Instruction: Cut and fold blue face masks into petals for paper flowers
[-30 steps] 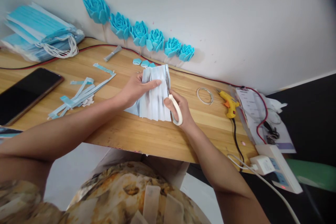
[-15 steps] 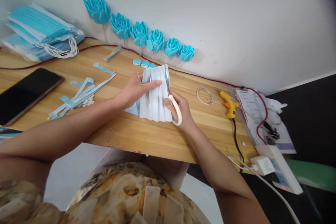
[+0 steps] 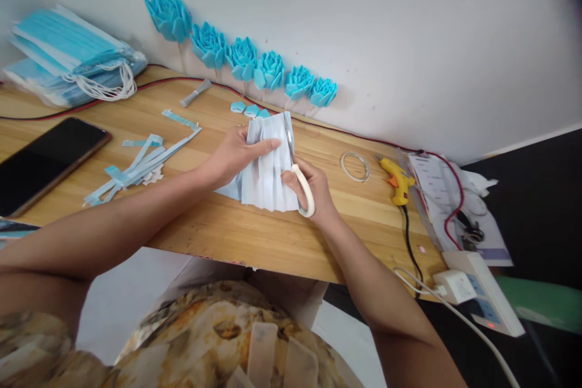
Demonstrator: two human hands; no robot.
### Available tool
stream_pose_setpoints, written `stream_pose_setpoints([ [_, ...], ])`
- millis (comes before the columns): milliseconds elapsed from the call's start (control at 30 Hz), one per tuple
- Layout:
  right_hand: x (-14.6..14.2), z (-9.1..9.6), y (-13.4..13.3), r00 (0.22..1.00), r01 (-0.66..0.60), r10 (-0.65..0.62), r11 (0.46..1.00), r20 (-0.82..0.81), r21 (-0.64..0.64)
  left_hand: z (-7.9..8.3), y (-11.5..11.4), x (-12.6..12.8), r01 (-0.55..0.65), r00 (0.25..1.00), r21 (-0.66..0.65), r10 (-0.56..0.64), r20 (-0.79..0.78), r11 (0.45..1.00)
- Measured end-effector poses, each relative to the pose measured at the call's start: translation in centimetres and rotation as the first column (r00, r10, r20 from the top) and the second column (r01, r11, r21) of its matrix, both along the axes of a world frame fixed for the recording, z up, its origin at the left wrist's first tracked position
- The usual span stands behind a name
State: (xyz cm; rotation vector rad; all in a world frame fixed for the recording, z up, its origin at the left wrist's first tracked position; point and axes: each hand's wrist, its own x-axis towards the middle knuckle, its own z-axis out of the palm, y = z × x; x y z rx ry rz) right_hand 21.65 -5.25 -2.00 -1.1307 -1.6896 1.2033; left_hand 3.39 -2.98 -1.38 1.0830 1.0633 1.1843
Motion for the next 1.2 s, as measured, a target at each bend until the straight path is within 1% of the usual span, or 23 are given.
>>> stream_pose_setpoints([
  [133,-0.02,-0.19,0.05,1.0,-0.004,0.004,1.0,-0.006,-0.01,-0.19,0.14,-0.09,-0.01,1.0,0.021,0.01,0.017,1.0],
  [267,-0.05,0.1,0.06,0.999,-0.039,0.039,0.999,0.0,-0.027,-0.07,0.2,-0.16,-0.012,1.0,0.036,0.011,0.025,0.999],
  [467,0.06,0.28,0.2,0.996,-0.081,0.08,0.996,0.047,0.023,0.12,0.07,-0.15,0.03,0.999,0.043,-0.029,-0.019,0.999],
  [633,0.07,0.1,0.25,0.996,-0.073,0.07,0.996,0.051,0.054,-0.05,-0.01,-0.11,0.059,0.995,0.051,-0.054,-0.087,0.997],
  [767,0.09,0.1,0.18,0.997,-0.061,0.059,0.997,0.039,0.051,-0.06,-0.09,-0.1,0.073,0.987,0.061,-0.063,-0.151,0.995],
  [1000,0.02,0.29,0.02,0.999,-0.035,0.035,0.999,0.023,0.026,-0.24,-0.03,-0.1,0.071,0.99,0.064,-0.063,-0.127,0.995],
  [1200,0.01,0.24,-0.16,0.998,-0.039,0.038,0.999,-0.046,-0.014,-0.19,-0.05,-0.1,0.085,0.99,0.086,-0.073,-0.124,0.993],
])
